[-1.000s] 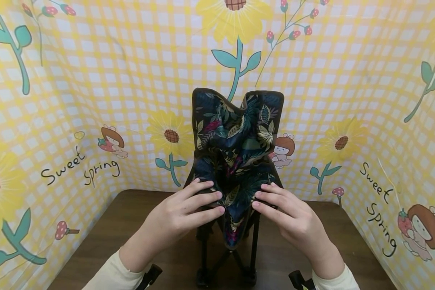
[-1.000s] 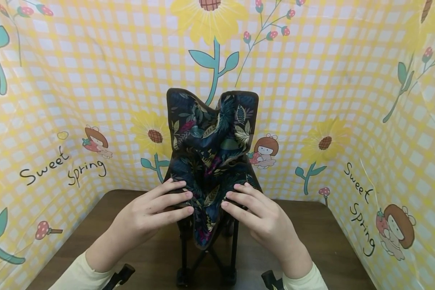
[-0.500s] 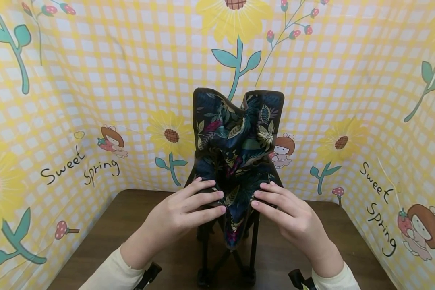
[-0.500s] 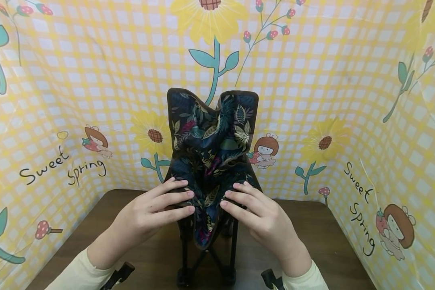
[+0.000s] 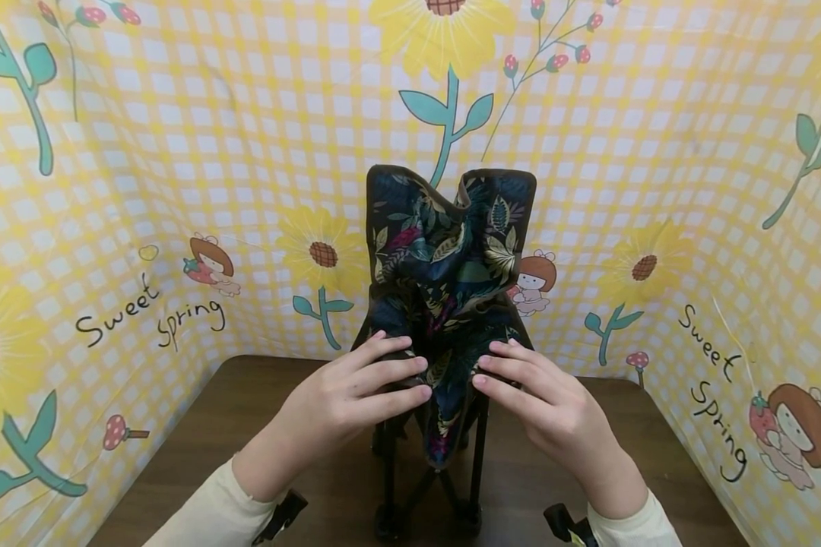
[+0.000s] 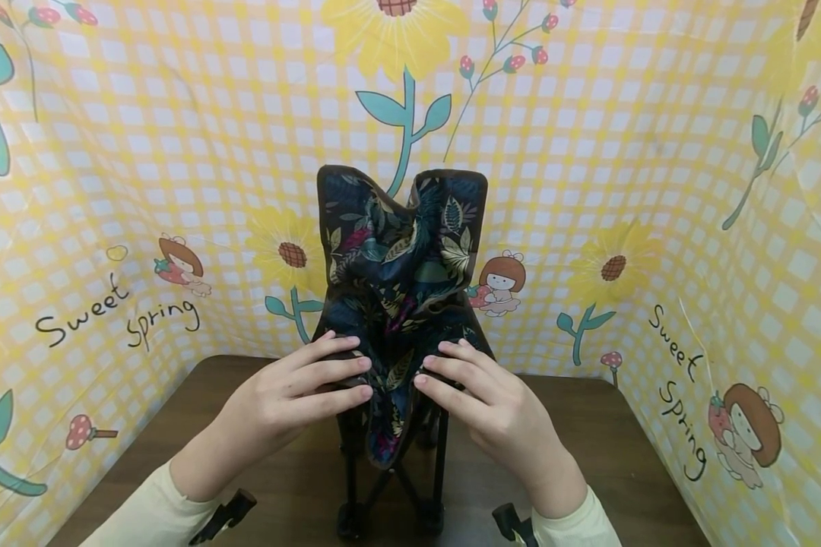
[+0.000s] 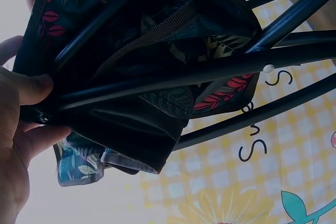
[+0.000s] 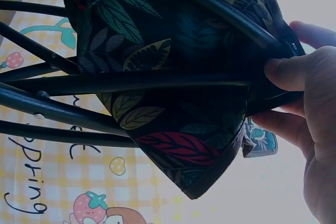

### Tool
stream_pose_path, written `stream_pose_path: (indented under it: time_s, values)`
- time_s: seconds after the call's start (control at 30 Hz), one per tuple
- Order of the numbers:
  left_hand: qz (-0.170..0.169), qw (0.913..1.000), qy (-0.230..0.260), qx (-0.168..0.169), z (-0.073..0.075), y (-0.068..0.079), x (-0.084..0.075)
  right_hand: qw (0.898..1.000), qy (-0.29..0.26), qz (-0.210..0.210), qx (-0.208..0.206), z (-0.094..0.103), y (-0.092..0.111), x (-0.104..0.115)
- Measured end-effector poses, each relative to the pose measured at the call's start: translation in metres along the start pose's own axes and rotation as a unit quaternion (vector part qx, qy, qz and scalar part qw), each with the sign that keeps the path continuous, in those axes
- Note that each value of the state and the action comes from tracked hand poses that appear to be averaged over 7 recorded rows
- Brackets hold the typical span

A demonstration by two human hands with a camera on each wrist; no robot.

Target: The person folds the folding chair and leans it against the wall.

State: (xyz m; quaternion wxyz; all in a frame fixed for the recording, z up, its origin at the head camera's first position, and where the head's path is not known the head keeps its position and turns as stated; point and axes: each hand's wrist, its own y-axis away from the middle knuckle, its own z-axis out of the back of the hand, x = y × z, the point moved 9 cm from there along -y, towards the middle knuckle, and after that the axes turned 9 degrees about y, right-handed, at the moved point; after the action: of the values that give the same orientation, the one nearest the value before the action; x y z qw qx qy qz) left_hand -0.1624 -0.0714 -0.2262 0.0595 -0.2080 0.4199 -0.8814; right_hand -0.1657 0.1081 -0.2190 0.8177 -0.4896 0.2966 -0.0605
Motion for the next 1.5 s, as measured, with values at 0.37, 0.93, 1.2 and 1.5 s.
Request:
stream_pose_path:
  time_s: [0.37, 0.93, 1.2, 1.5]
  values:
    - [-0.009, 0.9999, 0.005, -0.004, -0.0017, -0.0037, -0.0004, 1.000, -0.003, 0.003, -0.001, -0.0008, -0.0018, -0.0003]
    - [-0.017, 0.9998, 0.009, -0.008, -0.0049, -0.0060, 0.0001, 1.000, -0.005, 0.002, -0.005, -0.0018, -0.0035, -0.0013]
    - [-0.024, 0.9997, 0.005, -0.003, -0.0056, -0.0076, -0.0005, 1.000, -0.001, -0.001, -0.002, -0.0020, -0.0042, -0.0021]
    - [-0.020, 0.9998, 0.003, -0.006, -0.0069, -0.0083, 0.0007, 1.000, 0.006, -0.004, 0.006, -0.0032, -0.0057, -0.0019]
